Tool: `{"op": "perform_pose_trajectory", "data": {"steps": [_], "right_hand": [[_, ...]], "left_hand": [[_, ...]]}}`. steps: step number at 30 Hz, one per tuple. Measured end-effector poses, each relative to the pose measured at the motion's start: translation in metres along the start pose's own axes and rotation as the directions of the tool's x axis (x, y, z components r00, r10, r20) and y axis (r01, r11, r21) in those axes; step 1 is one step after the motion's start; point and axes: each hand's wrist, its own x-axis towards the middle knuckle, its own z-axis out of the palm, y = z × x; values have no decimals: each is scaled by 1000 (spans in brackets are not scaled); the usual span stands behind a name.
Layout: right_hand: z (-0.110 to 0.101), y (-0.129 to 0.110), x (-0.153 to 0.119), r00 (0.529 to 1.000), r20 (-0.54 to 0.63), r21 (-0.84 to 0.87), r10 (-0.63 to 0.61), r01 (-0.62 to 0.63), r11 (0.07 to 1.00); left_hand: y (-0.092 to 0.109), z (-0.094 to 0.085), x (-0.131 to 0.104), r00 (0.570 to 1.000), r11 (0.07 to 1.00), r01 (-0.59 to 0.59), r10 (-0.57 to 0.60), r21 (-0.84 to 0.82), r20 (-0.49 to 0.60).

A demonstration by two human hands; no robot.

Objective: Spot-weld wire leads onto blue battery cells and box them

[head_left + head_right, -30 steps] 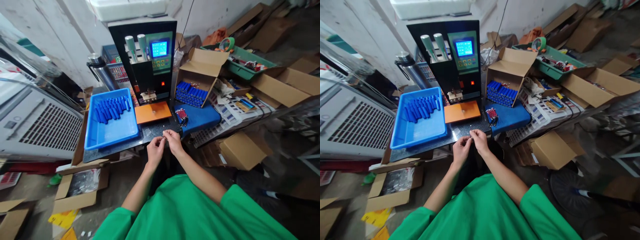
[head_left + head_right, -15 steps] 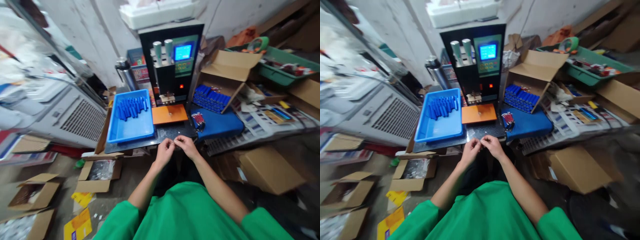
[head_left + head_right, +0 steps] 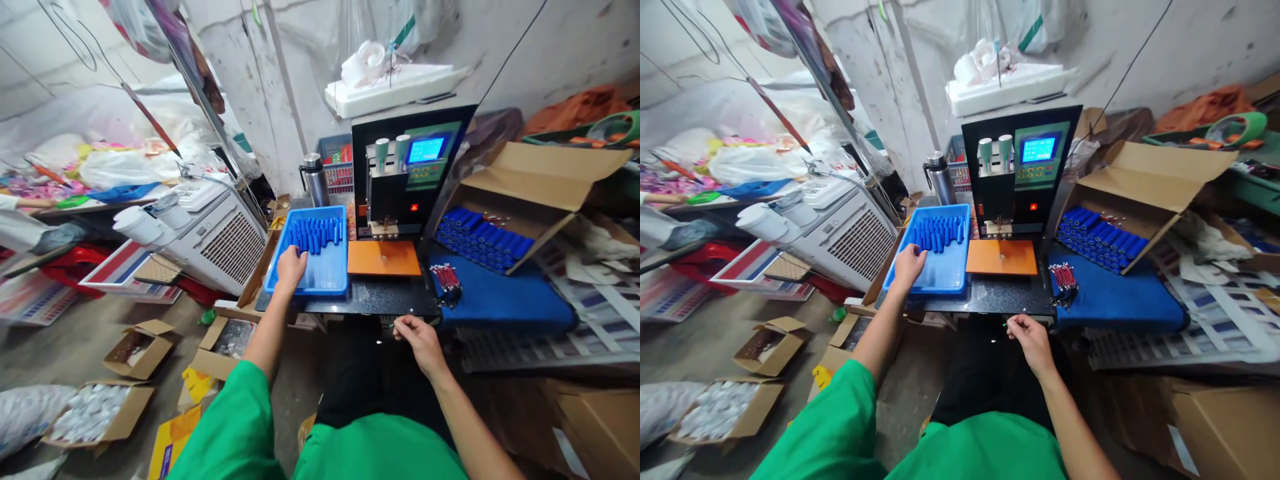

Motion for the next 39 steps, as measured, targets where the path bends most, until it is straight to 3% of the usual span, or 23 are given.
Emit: {"op": "perform_pose_trajectory", "data": {"steps": [2, 5, 9, 13, 17, 19, 23, 28, 34, 39], "right_hand": [[0, 6, -4, 1000, 2, 2, 16, -16, 1000], [0, 12, -8, 999, 6, 13, 40, -40, 999], [-1, 13, -13, 997, 18, 17, 75, -75, 997], [2, 12, -13, 997, 25, 52, 78, -79, 996], [1, 10, -4, 998, -3, 90, 56, -55, 994], [-2, 4, 6, 999, -45, 112, 30, -24, 993], [-10, -16, 32, 989, -144, 150, -41, 63, 987], [-14, -46, 64, 968, -211, 170, -133, 171, 971], [-18, -64, 102, 948, -253, 169, -193, 240, 956], [-8, -80, 142, 933, -257, 133, -251, 292, 947]], "left_hand": [[-14, 6, 30, 997, 994, 75, -76, 74, 5], [-24, 18, 51, 990, 989, 141, -141, 47, 2], [-27, 27, 56, 984, 984, 177, -177, -21, -9], [-23, 22, 57, 984, 984, 180, -180, -9, 4], [0, 18, 51, 999, 997, 13, -17, -78, -50], [20, 25, 38, 995, 975, -92, 85, -204, -42], [69, 60, -1, 958, 822, -178, 270, -541, 95], [115, 110, -28, 909, 773, -164, 360, -613, 210], [122, 128, -24, 869, 805, -237, 426, -544, 252], [121, 129, -26, 868, 774, -160, 406, -613, 286]]}}
